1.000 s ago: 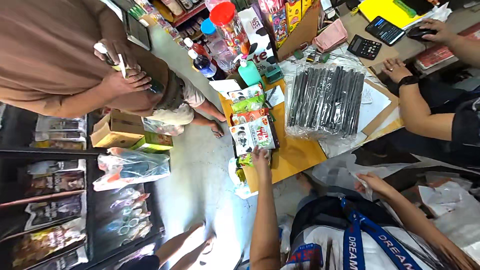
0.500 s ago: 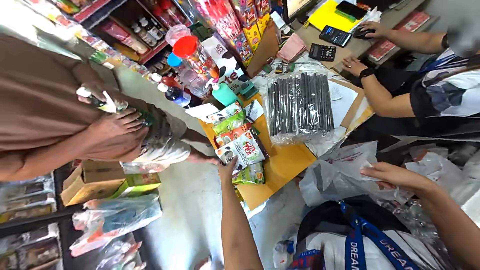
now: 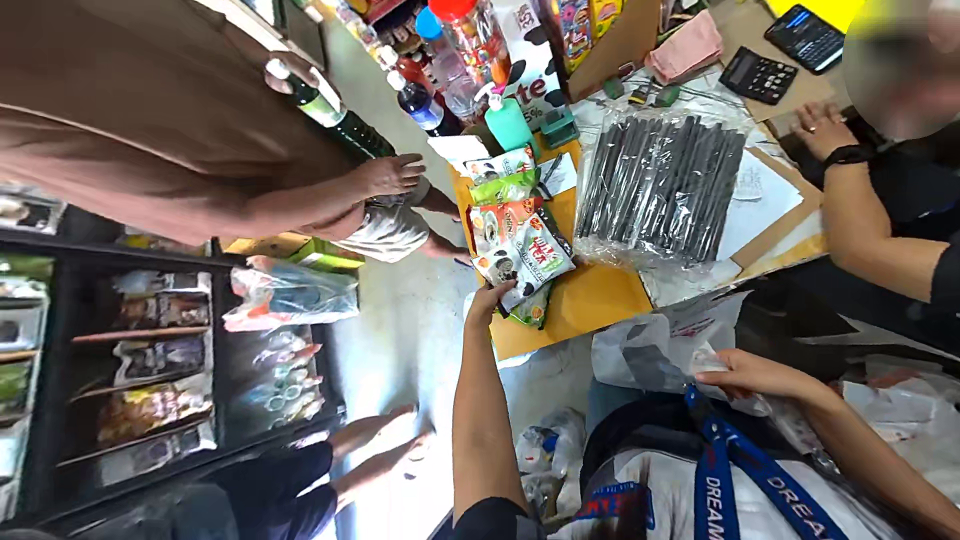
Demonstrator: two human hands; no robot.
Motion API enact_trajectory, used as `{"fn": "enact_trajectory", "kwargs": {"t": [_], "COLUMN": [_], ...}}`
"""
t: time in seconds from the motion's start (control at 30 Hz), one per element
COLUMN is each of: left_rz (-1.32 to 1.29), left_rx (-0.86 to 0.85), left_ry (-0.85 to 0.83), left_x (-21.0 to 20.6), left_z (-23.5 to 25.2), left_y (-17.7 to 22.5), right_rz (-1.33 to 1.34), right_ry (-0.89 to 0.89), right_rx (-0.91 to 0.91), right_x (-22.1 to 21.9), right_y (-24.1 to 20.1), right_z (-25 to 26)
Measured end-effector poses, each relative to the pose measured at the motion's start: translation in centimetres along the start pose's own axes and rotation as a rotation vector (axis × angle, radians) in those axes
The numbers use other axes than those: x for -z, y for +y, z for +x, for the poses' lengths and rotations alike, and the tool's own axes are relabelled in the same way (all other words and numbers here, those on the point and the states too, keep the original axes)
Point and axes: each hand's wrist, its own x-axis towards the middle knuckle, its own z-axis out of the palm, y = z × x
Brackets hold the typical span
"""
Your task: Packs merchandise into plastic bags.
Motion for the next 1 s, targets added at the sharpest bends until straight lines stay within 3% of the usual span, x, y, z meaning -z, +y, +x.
{"fn": "enact_trajectory", "kwargs": {"t": [0.2,0.4,0.5,0.57,0.7,0.83,1.0], "left_rz": [-0.165,-0.003,0.488,0.801,0.938,0.961,1.231], "left_rx": [-0.056,0.036,0.094,0.016,-0.367,-0.733,-0.712], "left_ry": [-0.075,-0.192,-0.396,-0.481,-0.186,-0.009,0.036], "left_x": [-2.4,-3.6,-0.9,1.8,5.0,3.7,1.0], "left_z": [-4.3,-5.2,-4.9,-3.8,0.9,9.4,17.8], "left_y": [-3.6,-4.4,-0.7,3.3,13.9,21.5,23.5], "right_rz": [0.159,0.432,0.606,0.696,0.813,0.916,0.893], "right_ry": [-0.044,0.021,0.132,0.219,0.344,0.591,0.756], "right_rx": [0.091,-0.073,-0.076,-0.064,-0.028,0.082,-0.002], "right_x": [-0.4,-5.9,-9.0,-10.4,-12.6,-15.0,-15.6], "right_y": [-0.5,-1.7,-3.0,-3.9,-5.6,-5.6,-7.1], "right_z": [2.1,10.8,15.6,17.9,20.4,23.2,23.2]}}
